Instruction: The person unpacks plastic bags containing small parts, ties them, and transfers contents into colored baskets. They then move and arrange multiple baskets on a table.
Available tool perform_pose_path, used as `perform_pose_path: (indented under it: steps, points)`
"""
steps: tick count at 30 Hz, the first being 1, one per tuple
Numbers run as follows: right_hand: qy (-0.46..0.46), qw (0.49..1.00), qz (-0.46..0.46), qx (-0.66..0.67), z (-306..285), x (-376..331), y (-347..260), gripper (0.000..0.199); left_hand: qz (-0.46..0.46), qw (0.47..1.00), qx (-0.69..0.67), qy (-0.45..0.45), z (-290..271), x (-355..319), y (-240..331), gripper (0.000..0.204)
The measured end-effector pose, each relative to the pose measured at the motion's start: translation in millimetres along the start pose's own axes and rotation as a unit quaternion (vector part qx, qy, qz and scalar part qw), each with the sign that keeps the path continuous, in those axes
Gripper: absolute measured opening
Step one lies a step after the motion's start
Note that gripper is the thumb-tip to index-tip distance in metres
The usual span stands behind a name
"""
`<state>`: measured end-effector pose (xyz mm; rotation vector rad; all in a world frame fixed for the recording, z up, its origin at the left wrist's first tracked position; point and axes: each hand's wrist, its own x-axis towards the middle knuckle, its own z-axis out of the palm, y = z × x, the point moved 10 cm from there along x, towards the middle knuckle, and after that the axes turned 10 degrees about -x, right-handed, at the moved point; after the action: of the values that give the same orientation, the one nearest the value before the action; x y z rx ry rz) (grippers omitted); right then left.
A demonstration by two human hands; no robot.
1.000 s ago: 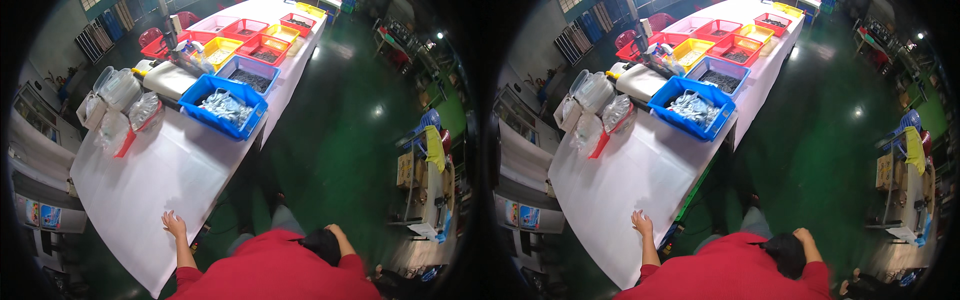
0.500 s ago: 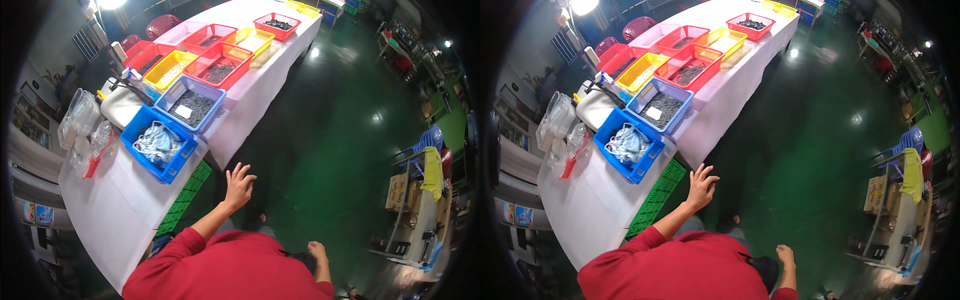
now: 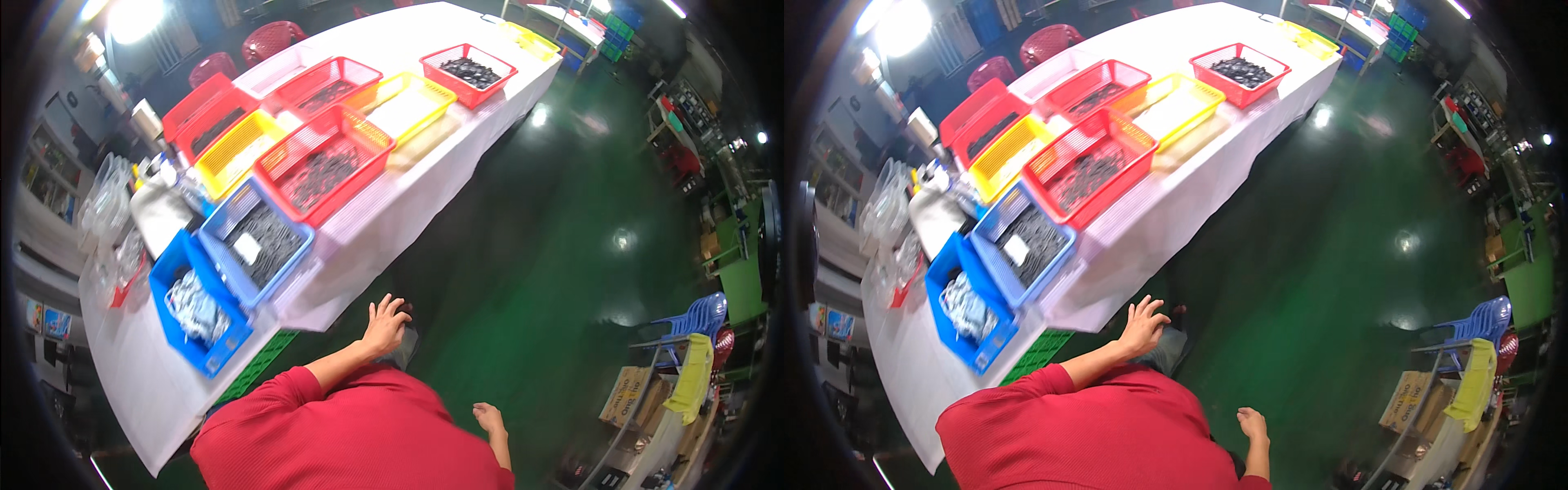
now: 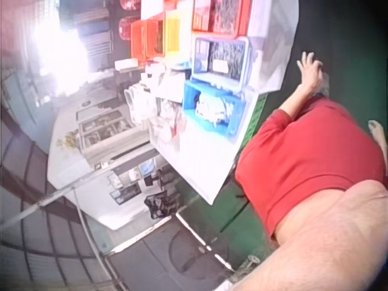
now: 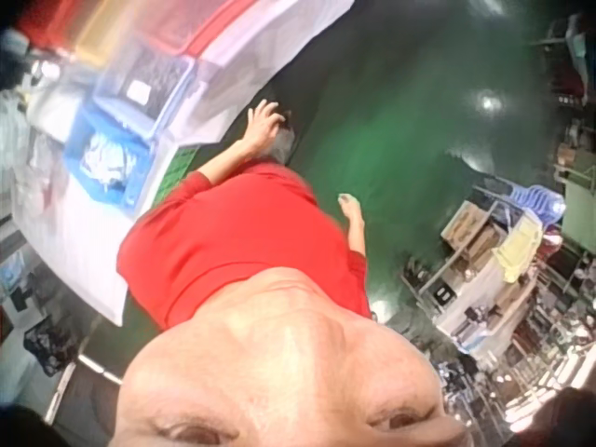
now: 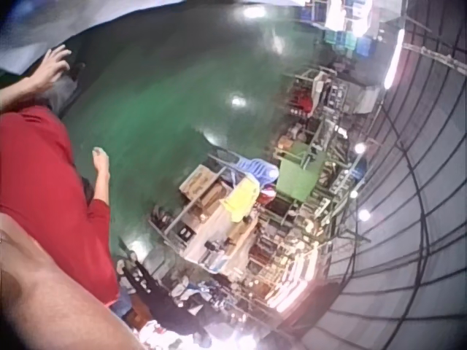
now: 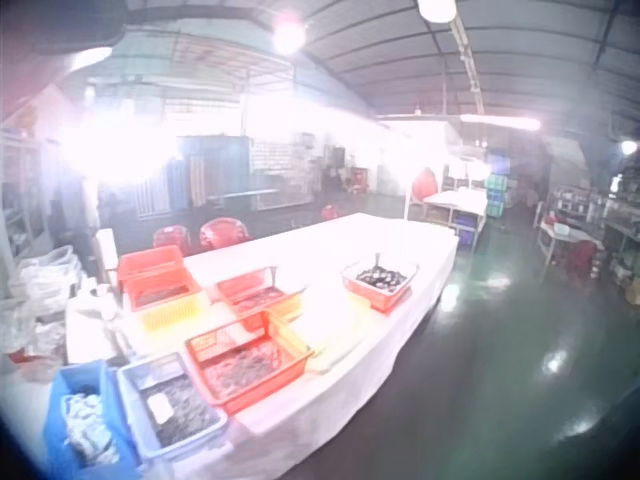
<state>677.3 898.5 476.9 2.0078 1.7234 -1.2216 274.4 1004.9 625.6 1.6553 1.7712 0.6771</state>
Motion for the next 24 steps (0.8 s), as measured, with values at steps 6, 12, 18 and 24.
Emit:
perform_pose_path:
  steps: [6,12,18,24]
  points:
    - [0.077,0.981,0.080,0.160,-130,108,36,0.023,0.147,0.989,0.011,-0.013,-28,214,72,0.020]
    - [0.083,0.973,0.054,0.209,-245,174,-61,0.025,0.211,0.977,-0.006,-0.002,-56,397,148,0.021]
    - [-0.010,0.996,0.049,0.077,-343,314,-48,0.025,0.105,0.942,-0.279,-0.155,-3,524,128,0.021]
    - [0.103,0.983,-0.116,-0.095,-608,536,-196,0.024,-0.186,0.852,-0.462,-0.163,2,605,87,0.028]
